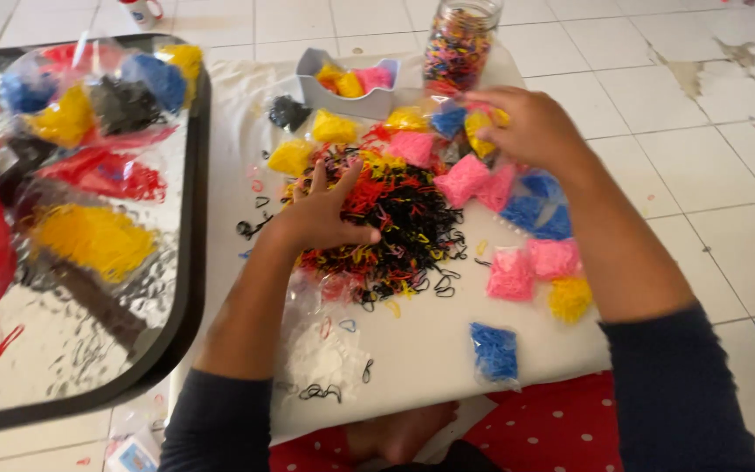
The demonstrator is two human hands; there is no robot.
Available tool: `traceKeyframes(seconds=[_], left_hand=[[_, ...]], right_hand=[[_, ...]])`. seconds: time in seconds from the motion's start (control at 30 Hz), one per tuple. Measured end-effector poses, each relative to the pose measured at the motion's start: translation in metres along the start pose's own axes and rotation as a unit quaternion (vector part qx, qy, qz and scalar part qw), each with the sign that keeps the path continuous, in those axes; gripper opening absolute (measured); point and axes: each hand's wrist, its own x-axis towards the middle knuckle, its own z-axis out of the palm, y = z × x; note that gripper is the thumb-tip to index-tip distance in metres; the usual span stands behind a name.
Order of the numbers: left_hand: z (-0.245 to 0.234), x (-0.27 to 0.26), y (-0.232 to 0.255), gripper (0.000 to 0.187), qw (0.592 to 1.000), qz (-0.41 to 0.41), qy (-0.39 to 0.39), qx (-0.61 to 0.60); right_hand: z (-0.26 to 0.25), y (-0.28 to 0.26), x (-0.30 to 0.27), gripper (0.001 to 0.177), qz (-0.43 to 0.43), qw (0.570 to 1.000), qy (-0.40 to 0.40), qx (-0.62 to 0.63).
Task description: Sorting colorful rubber bands by color into different piles and bags
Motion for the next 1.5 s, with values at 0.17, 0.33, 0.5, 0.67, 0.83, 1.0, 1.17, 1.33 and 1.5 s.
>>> traceKeyframes(seconds=[0.17, 0.33, 0.5, 0.67, 0.83, 1.0, 1.17, 1.33, 1.5], left_hand=[[0.021, 0.018, 0.003, 0.114, 0.998, 0.005, 0.013, 0.067], [0.025, 0.03, 0.0, 0.104, 0.996, 0.005, 0.04, 0.084], [0.029, 0.04, -0.014, 0.106, 0.987, 0.067, 0.091, 0.116], [0.022, 0.028, -0.012, 0.116, 0.99, 0.061, 0.089, 0.096], [-0.01, 0.008, 0.012, 0.117, 0.987, 0.071, 0.129, 0.066], [-0.025, 0.075, 0.038, 0.077, 0.955, 0.028, 0.207, 0.21], [-0.029, 0.182, 0.039, 0.066, 0.932, 0.012, 0.24, 0.272], [-0.035, 0.218, 0.043, 0.062, 0.941, -0.019, 0.232, 0.246], [-0.041, 0.236, 0.022, 0.057, 0.936, -0.009, 0.236, 0.259]], right_hand=[[-0.007, 0.064, -0.112, 0.054, 0.072, 0.981, -0.174, -0.054], [0.039, 0.099, -0.159, 0.082, 0.13, 0.966, -0.182, -0.129], [0.07, 0.109, -0.126, 0.061, 0.08, 0.99, -0.078, -0.088], [0.042, 0.058, -0.091, 0.057, 0.073, 0.985, -0.082, -0.136], [0.02, 0.058, -0.037, 0.061, 0.1, 0.989, -0.015, -0.109], [0.067, 0.111, 0.039, 0.055, 0.056, 0.99, 0.017, -0.13], [0.081, 0.096, 0.063, 0.065, 0.04, 0.996, -0.012, -0.073], [0.079, 0.085, 0.066, 0.072, 0.023, 0.997, -0.023, -0.075], [0.066, 0.084, 0.061, 0.093, 0.01, 0.992, -0.084, -0.096]])
